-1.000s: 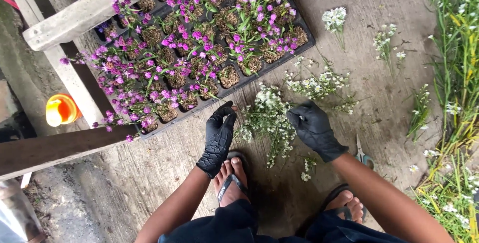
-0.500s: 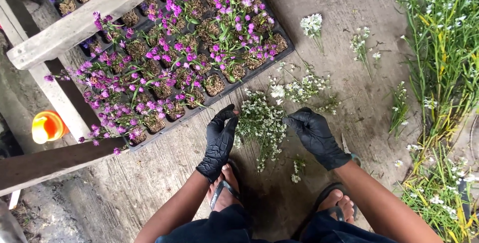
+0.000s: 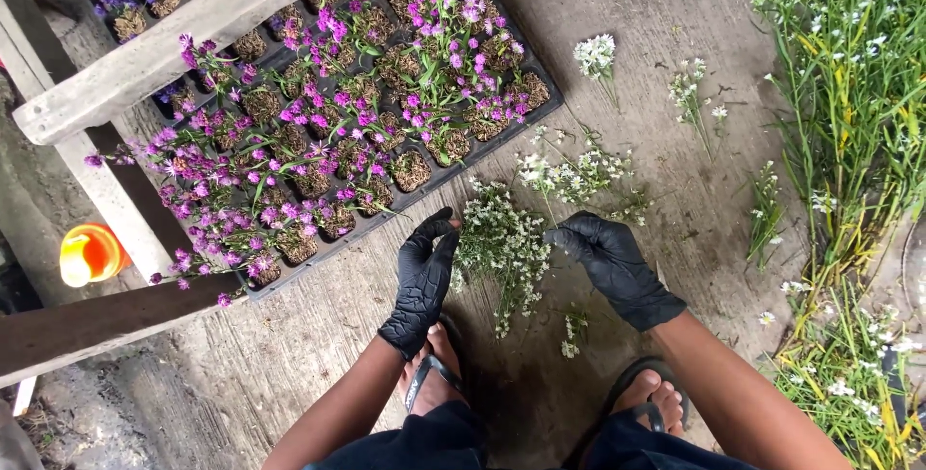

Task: Trimming small white flowers with scissors, sorting them, and inspecting flower trays in a nursery.

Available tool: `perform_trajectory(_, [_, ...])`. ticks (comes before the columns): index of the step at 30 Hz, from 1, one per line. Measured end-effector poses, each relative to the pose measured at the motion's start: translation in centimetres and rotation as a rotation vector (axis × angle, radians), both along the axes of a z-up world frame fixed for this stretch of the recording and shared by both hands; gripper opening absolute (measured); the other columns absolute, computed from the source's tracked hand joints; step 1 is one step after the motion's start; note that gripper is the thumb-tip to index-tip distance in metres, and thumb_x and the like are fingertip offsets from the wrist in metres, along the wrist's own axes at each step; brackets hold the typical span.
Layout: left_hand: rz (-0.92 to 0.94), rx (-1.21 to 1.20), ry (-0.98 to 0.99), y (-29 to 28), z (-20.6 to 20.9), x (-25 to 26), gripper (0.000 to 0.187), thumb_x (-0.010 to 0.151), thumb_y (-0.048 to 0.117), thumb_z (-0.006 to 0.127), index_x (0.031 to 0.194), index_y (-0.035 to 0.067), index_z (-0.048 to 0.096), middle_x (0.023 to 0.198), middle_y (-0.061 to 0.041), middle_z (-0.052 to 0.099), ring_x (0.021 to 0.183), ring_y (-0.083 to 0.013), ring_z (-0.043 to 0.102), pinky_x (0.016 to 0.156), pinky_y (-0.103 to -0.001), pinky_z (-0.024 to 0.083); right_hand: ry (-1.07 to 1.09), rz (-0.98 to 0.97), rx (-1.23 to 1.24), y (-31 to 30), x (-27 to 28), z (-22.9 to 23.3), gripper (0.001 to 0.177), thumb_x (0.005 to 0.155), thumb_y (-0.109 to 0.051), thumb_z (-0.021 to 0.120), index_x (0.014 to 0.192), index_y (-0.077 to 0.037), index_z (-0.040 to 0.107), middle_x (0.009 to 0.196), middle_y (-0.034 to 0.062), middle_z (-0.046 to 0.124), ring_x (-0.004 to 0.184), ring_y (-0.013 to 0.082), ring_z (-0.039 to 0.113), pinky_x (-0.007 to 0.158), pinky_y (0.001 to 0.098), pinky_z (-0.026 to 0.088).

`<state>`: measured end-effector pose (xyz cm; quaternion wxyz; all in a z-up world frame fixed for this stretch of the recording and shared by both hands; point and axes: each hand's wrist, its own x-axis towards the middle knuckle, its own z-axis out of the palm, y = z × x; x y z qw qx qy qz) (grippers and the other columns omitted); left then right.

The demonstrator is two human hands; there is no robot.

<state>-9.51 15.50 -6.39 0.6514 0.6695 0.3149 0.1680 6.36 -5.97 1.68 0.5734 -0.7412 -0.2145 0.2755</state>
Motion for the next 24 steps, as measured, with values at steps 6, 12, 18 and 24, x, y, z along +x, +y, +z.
perform_trajectory(6, [-0.001, -0.006, -0.015, 0.0, -0.4, 0.0, 0.012, 0.095, 0.012, 0.072, 0.105, 0.007, 0.078, 0.13, -0.022, 0.069, 0.129, -0.0343, 0.06, 0.112, -0.046, 0.043, 0.063, -0.015, -0.004, -0.4, 0.4, -0.4, 0.018, 0.1, -0.014, 0.07, 0.089, -0.001, 0.077, 0.071, 0.013, 0.069, 0.072, 0.0161, 0.062, 0.071, 0.0326, 0.052])
perform_trajectory(12, [-0.025, 0.006, 0.003, 0.0, 0.0, 0.2, 0.013, 0.096, 0.013, 0.072, 0.106, 0.009, 0.079, 0.131, -0.022, 0.069, 0.13, -0.0344, 0.06, 0.112, -0.047, 0.043, 0.085, -0.118, -0.013, -1.6, 1.2, -1.7, 0.014, 0.099, -0.017, 0.073, 0.096, -0.004, 0.079, 0.069, 0.008, 0.068, 0.068, 0.0117, 0.059, 0.07, 0.0306, 0.052])
perform_trajectory(18, [-0.031, -0.011, 0.009, 0.0, -0.1, 0.3, 0.013, 0.096, 0.012, 0.071, 0.105, 0.008, 0.078, 0.13, -0.022, 0.07, 0.129, -0.0337, 0.06, 0.112, -0.046, 0.043, -0.217, -0.302, -0.078, -6.2, 6.3, -2.0, 0.014, 0.098, 0.001, 0.07, 0.109, -0.005, 0.077, 0.103, 0.0181, 0.075, 0.108, 0.0277, 0.07, 0.098, 0.039, 0.053])
perform_trajectory(24, [0.008, 0.05, 0.034, -0.6, 1.3, 1.1, 0.014, 0.096, 0.024, 0.068, 0.101, 0.016, 0.078, 0.129, -0.012, 0.073, 0.125, -0.0253, 0.067, 0.11, -0.041, 0.047, -0.167, -0.243, -0.81, -11.8, 13.8, -6.0, 0.031, 0.098, -0.035, 0.073, 0.113, -0.008, 0.078, 0.11, 0.0157, 0.076, 0.099, 0.0343, 0.068, 0.089, 0.0458, 0.05])
